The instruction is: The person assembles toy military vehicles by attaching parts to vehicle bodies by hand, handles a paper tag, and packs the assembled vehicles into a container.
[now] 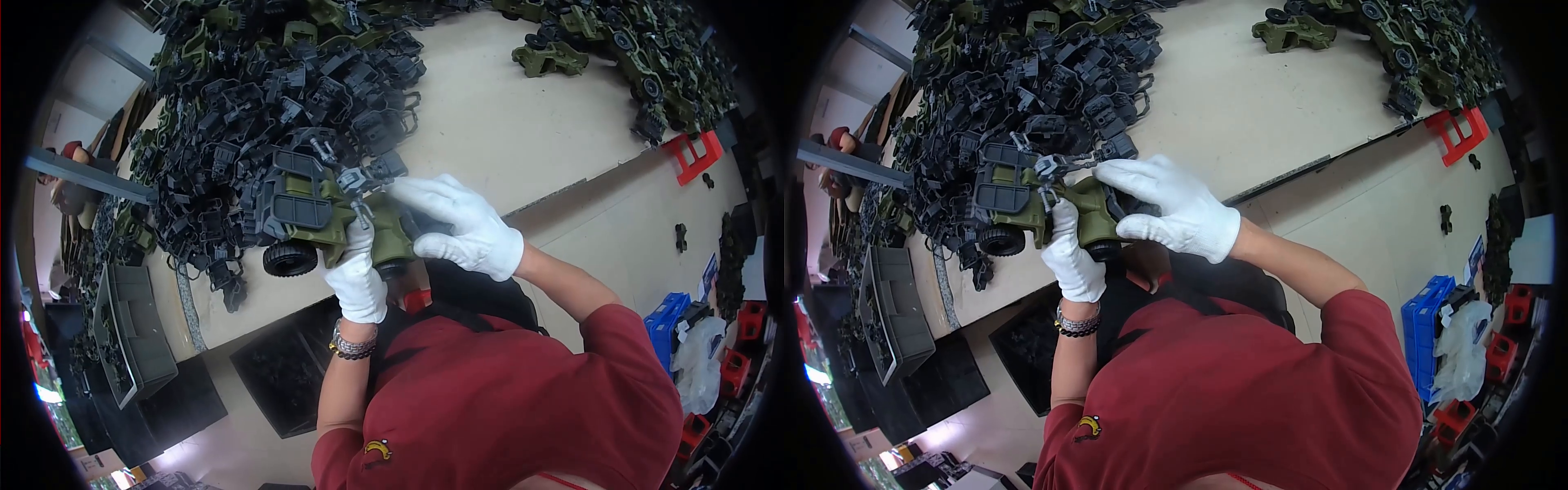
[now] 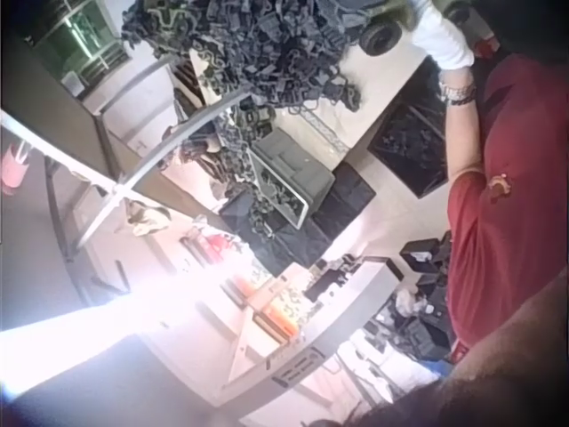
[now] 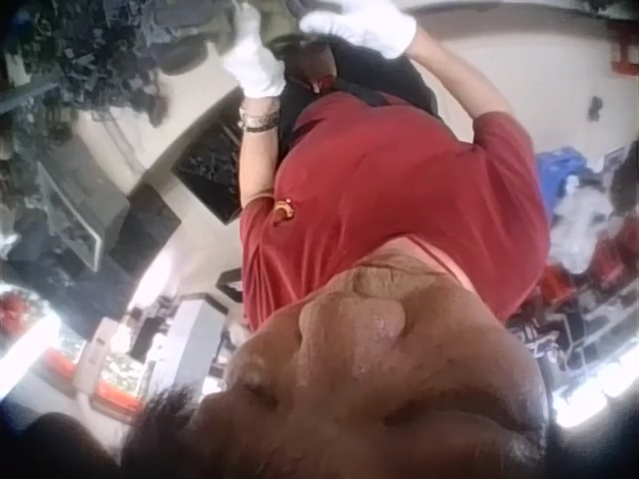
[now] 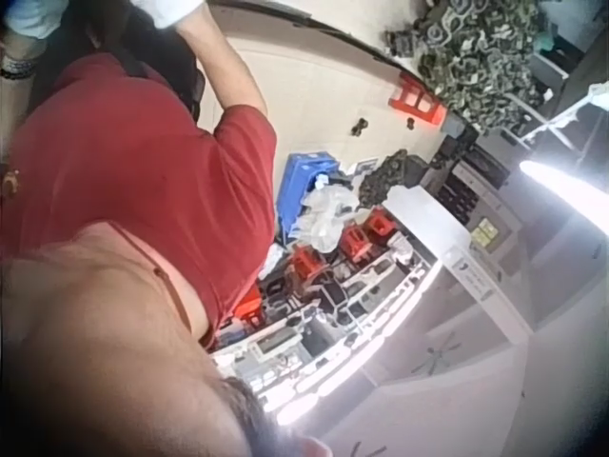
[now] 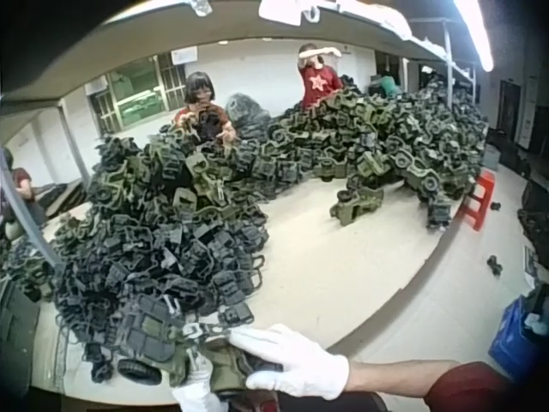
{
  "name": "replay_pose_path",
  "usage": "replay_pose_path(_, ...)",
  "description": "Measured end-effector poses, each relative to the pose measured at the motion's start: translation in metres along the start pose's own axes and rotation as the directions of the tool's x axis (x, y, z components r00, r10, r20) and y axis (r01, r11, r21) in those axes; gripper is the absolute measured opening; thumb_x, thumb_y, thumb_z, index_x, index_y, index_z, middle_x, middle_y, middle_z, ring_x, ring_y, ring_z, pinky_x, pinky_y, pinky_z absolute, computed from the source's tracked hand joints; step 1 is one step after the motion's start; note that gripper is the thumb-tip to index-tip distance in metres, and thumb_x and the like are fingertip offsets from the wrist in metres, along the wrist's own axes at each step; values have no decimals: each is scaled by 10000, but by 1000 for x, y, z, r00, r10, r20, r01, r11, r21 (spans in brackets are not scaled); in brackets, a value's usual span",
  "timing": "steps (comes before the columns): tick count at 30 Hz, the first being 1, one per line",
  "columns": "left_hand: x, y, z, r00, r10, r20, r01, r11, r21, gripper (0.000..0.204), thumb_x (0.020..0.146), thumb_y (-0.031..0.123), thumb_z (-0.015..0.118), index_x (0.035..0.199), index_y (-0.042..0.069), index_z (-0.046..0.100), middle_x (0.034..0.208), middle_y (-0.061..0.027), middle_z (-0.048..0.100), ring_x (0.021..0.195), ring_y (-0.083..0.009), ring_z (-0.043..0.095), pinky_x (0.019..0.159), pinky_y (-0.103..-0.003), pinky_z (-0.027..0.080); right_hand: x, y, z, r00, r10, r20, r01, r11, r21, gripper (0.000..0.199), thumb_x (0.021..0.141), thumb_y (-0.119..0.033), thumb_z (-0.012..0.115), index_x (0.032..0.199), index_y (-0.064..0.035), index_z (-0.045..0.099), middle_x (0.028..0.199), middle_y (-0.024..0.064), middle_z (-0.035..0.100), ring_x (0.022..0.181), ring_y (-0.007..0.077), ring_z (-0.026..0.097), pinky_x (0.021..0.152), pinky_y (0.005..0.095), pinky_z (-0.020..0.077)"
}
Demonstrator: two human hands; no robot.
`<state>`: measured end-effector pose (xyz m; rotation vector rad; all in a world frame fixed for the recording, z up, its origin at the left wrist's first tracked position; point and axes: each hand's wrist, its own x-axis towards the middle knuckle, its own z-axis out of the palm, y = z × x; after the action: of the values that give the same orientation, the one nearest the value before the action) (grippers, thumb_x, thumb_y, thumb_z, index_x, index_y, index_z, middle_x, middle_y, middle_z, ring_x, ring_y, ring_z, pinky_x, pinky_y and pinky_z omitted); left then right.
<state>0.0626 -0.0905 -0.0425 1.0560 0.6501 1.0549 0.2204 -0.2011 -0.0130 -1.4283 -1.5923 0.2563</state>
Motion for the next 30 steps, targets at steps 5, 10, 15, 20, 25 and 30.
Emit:
replay_pose_path(5, 0, -1, -9, 997, 59, 43, -64, 991, 119, 429, 900, 46, 701, 1290, -6, 530, 1236, -80, 603, 1069, -166, 593, 941, -328, 488, 0, 1, 7, 994, -112, -22, 109, 991, -83, 701, 930, -505, 565, 1399, 7, 465, 1342, 214, 542, 1090, 398, 546, 960, 432, 445)
replay_pose_path(10, -5, 4, -8, 964, 185, 191, -251, 869, 426, 476, 848, -13, 739, 1272, 19, 526, 1205, -69, 596, 1035, -165, 596, 930, -326, 495, -2, -4, 4, 984, -174, 27, 176, 972, -156, 766, 953, -572, 432, 1419, 35, 396, 1302, 223, 535, 1006, 408, 543, 895, 448, 452)
replay_pose_path(15, -1, 11, 6, 995, -21, 102, 21, 1000, 4, 400, 942, 134, 672, 1296, 15, 530, 1229, -75, 603, 1037, -155, 597, 906, -320, 501, 6, -18, -12, 988, -107, 111, 131, 964, -232, 860, 905, -650, 424, 1420, 39, 398, 1369, 237, 490, 999, 414, 544, 880, 455, 466)
replay_pose_path(20, -9, 45, 35, 920, -377, 106, 380, 793, -476, 539, 964, 558, 527, 1276, 119, 539, 1177, -62, 593, 1105, -225, 571, 992, -403, 456, 16, -33, -8, 919, -374, -124, 344, 915, -210, 1067, 734, -778, 577, 1399, 41, 416, 1410, 306, 428, 1196, 497, 502, 957, 534, 445)
replay_pose_path(25, -32, 47, 49, 805, -566, 176, 558, 622, -549, 620, 936, 615, 523, 1317, 125, 533, 1270, -92, 559, 1195, -262, 526, 1008, -402, 439, 14, -37, 20, 823, -386, -417, 267, 910, -316, 668, 685, -547, 782, 1155, -101, 620, 1256, 163, 573, 1053, 381, 559, 849, 474, 481)
replay_pose_path(30, -36, 36, 46, 879, -454, 142, 460, 733, -502, 531, 985, 537, 489, 1322, 128, 522, 1286, -95, 554, 1196, -261, 531, 1007, -409, 440, 31, -25, 8, 832, -433, -347, 328, 888, -321, 553, 688, -514, 756, 1056, -114, 652, 1193, 133, 622, 975, 363, 601, 792, 447, 495)
